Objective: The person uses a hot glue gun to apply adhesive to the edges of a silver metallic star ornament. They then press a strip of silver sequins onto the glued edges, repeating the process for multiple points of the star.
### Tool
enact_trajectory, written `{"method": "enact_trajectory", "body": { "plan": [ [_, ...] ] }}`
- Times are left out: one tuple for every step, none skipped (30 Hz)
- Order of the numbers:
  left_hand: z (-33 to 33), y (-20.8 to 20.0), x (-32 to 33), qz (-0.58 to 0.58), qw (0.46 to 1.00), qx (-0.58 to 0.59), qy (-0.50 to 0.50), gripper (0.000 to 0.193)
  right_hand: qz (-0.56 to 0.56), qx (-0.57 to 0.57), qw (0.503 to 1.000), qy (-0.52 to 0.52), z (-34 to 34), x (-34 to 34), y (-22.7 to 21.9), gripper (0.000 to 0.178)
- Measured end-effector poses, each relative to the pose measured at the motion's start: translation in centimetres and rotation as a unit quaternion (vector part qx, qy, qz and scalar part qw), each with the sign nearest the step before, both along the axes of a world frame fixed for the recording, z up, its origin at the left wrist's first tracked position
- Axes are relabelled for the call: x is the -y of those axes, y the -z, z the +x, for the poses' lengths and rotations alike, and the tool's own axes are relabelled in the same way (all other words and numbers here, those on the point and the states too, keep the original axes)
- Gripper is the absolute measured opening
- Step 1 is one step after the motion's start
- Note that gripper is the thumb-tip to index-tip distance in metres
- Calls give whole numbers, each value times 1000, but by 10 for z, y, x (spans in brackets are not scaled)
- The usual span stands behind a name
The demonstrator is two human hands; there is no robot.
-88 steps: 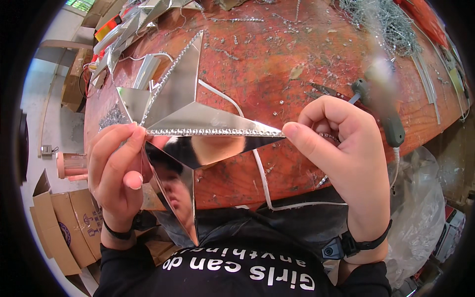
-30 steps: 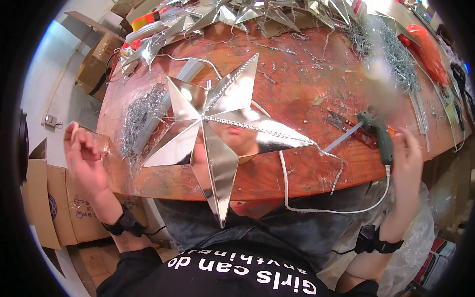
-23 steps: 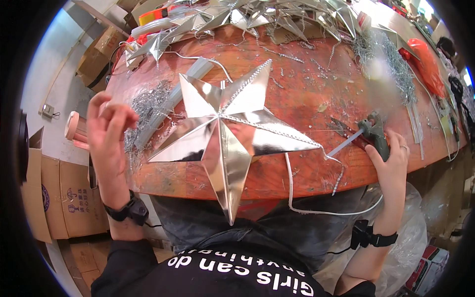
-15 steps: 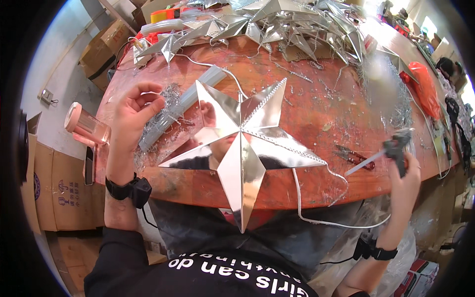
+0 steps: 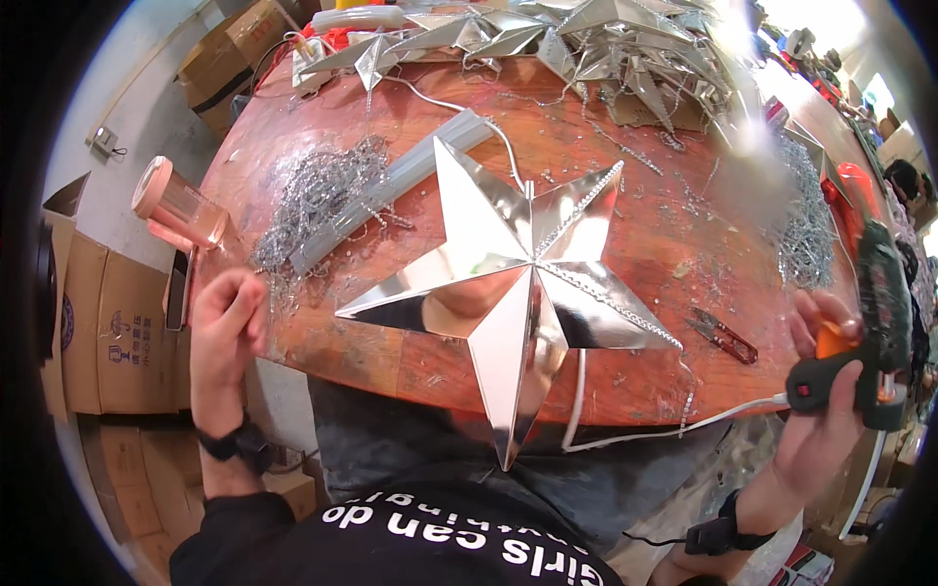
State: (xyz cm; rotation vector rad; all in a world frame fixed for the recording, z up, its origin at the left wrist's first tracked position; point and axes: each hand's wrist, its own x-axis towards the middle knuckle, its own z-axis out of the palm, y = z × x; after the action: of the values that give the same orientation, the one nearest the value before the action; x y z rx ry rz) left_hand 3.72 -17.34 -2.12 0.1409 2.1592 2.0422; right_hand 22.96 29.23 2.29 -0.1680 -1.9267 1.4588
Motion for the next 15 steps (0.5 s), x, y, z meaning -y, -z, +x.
{"method": "enact_trajectory", "body": {
  "plan": [
    [12,3,20,-14,999,24,-23,14,7,26,999,-28,-3,0,3,51],
    [18,11,38,-26,997,56,-54,13,18,41,998,-34,-5,1,3,69],
    [36,14,61,-51,990,81,-100,13,12,50,997,-65,-9,3,10,77],
    [47,25,78,-40,985,94,-137,13,18,65,994,-85,-10,8,10,84],
    [59,32,95,-35,978,105,-177,13,24,80,993,-77,-15,17,8,86],
    [66,41,114,-95,971,122,-181,13,40,100,993,-54,-24,34,2,88],
    [71,52,133,-154,961,137,-185,13,65,122,990,-20,-31,53,-5,90],
    [80,63,151,-214,946,151,-193,13,89,133,987,-5,-39,67,-8,93],
    [87,78,168,-366,910,101,-167,14,134,139,981,7,-45,81,-14,95],
    [93,95,183,-505,851,45,-135,15,157,142,977,19,-46,82,-13,97],
    [95,105,189,-632,769,-14,-98,16,179,144,973,33,-46,82,-12,99],
    [96,110,188,-614,782,31,-102,15,198,142,969,34,-48,83,-11,100],
    [95,118,183,-619,773,-78,-114,13,216,139,966,34,-49,83,-9,101],
    [94,129,176,-617,754,-187,-124,12,230,131,964,23,-52,82,-8,101],
    [93,132,169,-604,759,-214,-111,11,241,129,962,12,-55,80,-6,101]
  ]
}}
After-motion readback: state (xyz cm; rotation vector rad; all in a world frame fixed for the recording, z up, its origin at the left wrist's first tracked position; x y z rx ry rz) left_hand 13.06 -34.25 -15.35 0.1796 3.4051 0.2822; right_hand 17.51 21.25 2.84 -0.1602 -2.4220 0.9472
